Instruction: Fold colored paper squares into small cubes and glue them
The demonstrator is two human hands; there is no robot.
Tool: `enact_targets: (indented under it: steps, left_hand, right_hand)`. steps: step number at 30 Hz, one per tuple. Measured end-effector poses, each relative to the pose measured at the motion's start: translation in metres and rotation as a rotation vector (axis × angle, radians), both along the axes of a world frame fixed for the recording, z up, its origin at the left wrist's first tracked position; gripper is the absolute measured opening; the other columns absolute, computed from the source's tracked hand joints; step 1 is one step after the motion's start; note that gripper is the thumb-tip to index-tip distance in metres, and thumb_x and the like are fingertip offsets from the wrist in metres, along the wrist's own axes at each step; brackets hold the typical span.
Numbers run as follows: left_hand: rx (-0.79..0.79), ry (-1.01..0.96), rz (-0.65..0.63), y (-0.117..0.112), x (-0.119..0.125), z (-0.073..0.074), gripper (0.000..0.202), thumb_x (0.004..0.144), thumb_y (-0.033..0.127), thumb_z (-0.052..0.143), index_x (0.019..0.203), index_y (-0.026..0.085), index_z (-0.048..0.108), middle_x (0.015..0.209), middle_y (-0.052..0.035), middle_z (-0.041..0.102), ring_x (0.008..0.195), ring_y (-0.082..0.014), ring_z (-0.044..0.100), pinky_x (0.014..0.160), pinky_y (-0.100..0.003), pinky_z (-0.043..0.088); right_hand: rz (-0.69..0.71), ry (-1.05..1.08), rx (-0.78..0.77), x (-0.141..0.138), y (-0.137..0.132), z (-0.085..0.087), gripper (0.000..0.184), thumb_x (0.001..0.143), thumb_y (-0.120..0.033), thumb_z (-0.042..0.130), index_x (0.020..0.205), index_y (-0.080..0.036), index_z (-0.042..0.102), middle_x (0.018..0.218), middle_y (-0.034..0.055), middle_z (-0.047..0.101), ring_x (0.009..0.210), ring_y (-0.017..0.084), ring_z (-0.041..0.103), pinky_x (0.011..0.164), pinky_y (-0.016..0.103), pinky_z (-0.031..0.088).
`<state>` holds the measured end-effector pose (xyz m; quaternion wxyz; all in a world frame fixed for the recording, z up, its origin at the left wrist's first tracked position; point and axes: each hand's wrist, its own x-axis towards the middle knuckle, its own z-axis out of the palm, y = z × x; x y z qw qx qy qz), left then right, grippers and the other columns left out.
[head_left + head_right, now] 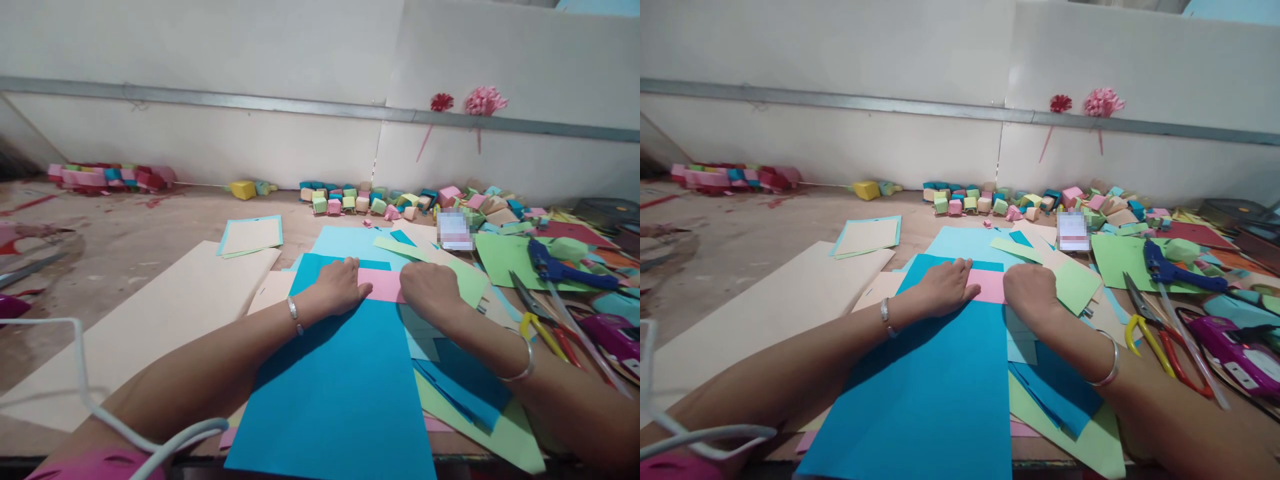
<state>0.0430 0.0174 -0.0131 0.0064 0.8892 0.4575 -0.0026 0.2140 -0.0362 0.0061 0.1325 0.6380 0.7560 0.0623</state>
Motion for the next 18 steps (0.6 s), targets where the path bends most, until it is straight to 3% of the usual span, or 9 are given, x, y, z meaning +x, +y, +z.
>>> enact_targets:
  steps: [3,7,9,13,18]
  left_hand:
    - [0.040,0.010,-0.040,-0.001,-0.002,0.000,0.058,0.095,0.051,0.033,0.140,0.016,0.041,0.114,-0.0164,0.060,0.097,-0.0316,0.063,0.073,-0.036,0.046]
    - [0.049,0.040,-0.126,0.001,-0.003,0.003,0.052,0.096,0.054,0.029,0.145,0.037,0.034,0.106,-0.0119,0.062,0.087,-0.0302,0.065,0.064,-0.033,0.043]
    - [0.037,0.050,-0.123,0.001,-0.002,0.005,0.053,0.095,0.055,0.033,0.142,0.032,0.041,0.105,-0.0131,0.063,0.089,-0.0317,0.065,0.063,-0.033,0.043]
    - [-0.022,0.072,0.005,-0.004,0.003,0.013,0.062,0.090,0.058,0.046,0.131,0.012,0.055,0.105,-0.0195,0.067,0.090,-0.0358,0.065,0.064,-0.036,0.044]
    - [-0.058,0.149,0.141,-0.012,0.000,0.020,0.071,0.088,0.066,0.039,0.112,0.006,0.069,0.115,-0.0278,0.064,0.090,-0.0391,0.066,0.064,-0.037,0.043]
  right_hand:
    - [0.004,0.004,0.071,-0.011,0.001,0.001,0.041,0.094,-0.010,0.030,0.122,-0.007,0.059,0.100,0.0259,0.069,0.091,0.035,0.069,0.069,0.040,0.050]
    - [0.071,0.027,-0.016,-0.016,0.009,-0.008,0.039,0.094,-0.013,0.038,0.129,-0.012,0.055,0.095,0.0176,0.072,0.085,0.027,0.070,0.068,0.032,0.050]
    - [0.079,0.027,-0.033,-0.014,0.012,-0.012,0.041,0.094,-0.014,0.038,0.133,-0.011,0.051,0.097,0.0185,0.071,0.085,0.027,0.070,0.069,0.032,0.049]
    - [0.087,0.026,-0.060,-0.012,0.014,-0.014,0.047,0.095,-0.012,0.032,0.138,-0.009,0.048,0.102,0.0206,0.070,0.086,0.027,0.069,0.067,0.034,0.049]
    - [0.082,0.029,-0.067,-0.012,0.014,-0.016,0.056,0.090,-0.008,0.034,0.146,-0.006,0.037,0.101,0.0210,0.071,0.084,0.029,0.068,0.063,0.035,0.048]
